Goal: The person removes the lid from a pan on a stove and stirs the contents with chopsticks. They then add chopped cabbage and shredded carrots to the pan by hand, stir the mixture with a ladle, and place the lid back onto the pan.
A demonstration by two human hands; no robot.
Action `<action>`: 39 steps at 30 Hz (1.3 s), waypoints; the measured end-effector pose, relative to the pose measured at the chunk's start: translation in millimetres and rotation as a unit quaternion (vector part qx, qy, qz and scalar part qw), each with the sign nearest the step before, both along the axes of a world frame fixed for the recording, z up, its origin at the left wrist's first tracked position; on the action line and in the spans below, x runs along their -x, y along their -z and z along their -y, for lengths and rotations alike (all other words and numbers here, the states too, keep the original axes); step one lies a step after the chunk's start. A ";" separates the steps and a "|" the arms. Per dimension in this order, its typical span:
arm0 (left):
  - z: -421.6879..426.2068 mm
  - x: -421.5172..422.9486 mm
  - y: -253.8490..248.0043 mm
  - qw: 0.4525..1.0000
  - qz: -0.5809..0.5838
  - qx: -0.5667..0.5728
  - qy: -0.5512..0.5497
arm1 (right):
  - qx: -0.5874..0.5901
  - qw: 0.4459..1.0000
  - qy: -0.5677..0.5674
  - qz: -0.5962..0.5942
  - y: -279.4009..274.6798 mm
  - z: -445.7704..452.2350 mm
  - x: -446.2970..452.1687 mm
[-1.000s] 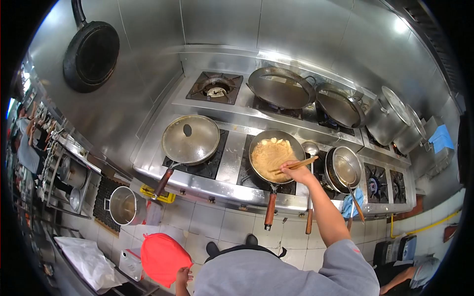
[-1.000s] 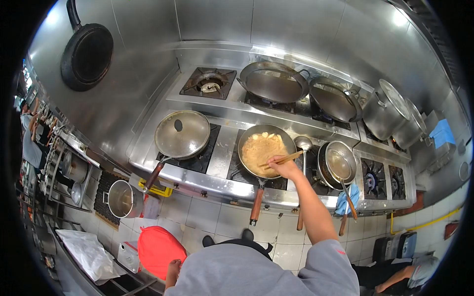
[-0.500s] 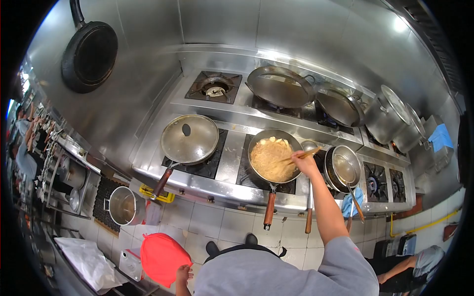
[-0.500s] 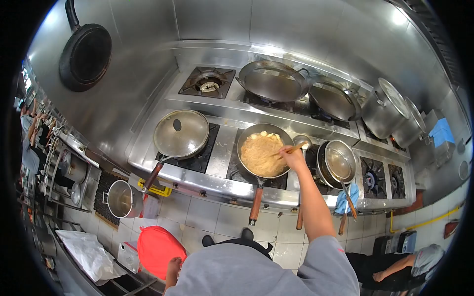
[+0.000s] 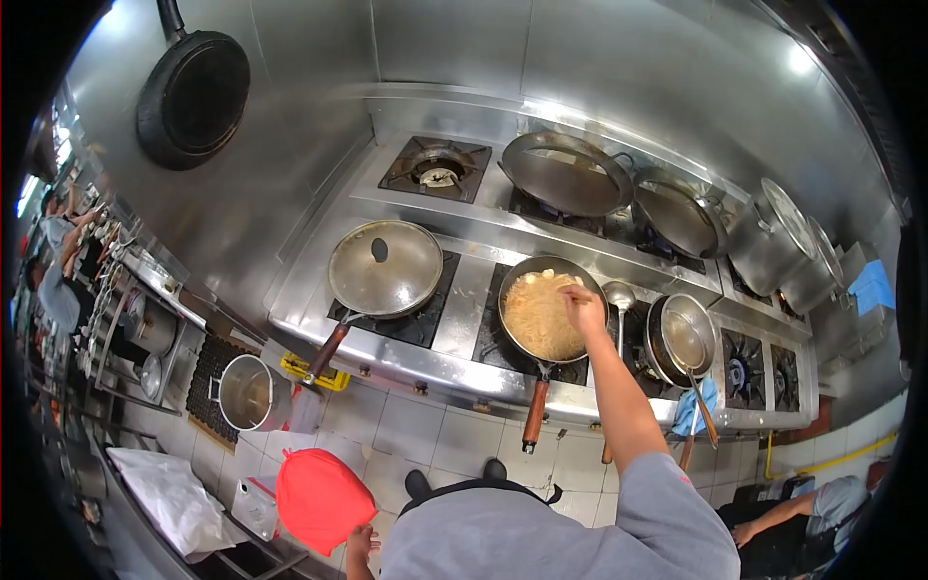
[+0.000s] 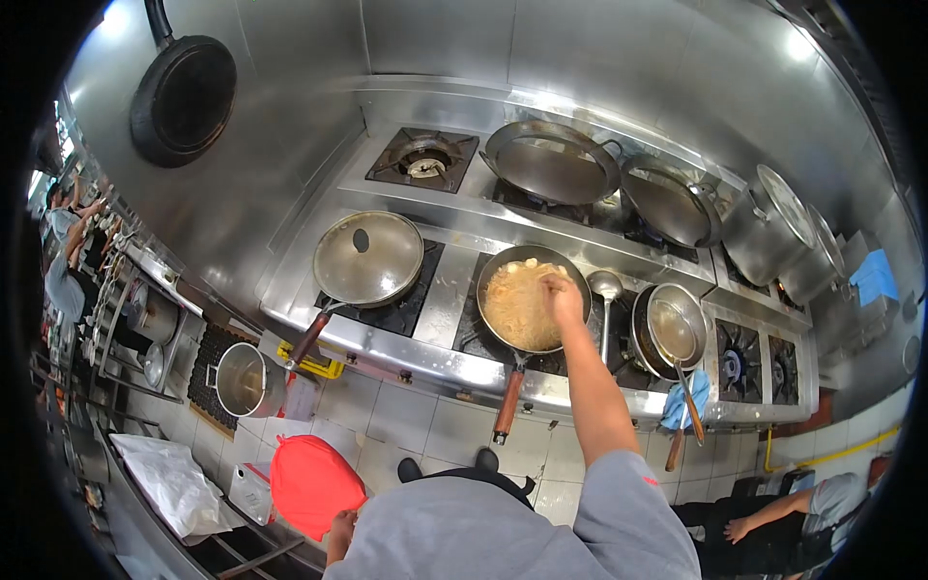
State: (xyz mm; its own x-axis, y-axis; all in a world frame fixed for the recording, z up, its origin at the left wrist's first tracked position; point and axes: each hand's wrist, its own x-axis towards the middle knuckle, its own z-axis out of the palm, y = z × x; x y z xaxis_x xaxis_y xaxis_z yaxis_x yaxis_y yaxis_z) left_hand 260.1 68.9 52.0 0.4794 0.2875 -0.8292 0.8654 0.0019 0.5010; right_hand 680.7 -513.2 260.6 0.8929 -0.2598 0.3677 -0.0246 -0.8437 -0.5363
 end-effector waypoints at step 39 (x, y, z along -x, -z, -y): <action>7.7 -4.3 -25.6 0.998 0.001 -0.029 0.063 | -0.047 0.998 -0.045 -0.003 -12.7 16.7 11.1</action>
State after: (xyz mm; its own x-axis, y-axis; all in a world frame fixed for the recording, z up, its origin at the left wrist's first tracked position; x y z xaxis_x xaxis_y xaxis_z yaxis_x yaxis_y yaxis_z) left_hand 264.5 61.3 77.6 0.5159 0.2723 -0.8122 0.8563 -0.1358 0.4984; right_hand 669.6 -529.9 273.3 0.9160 -0.2127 0.3402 0.0450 -0.7881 -0.6139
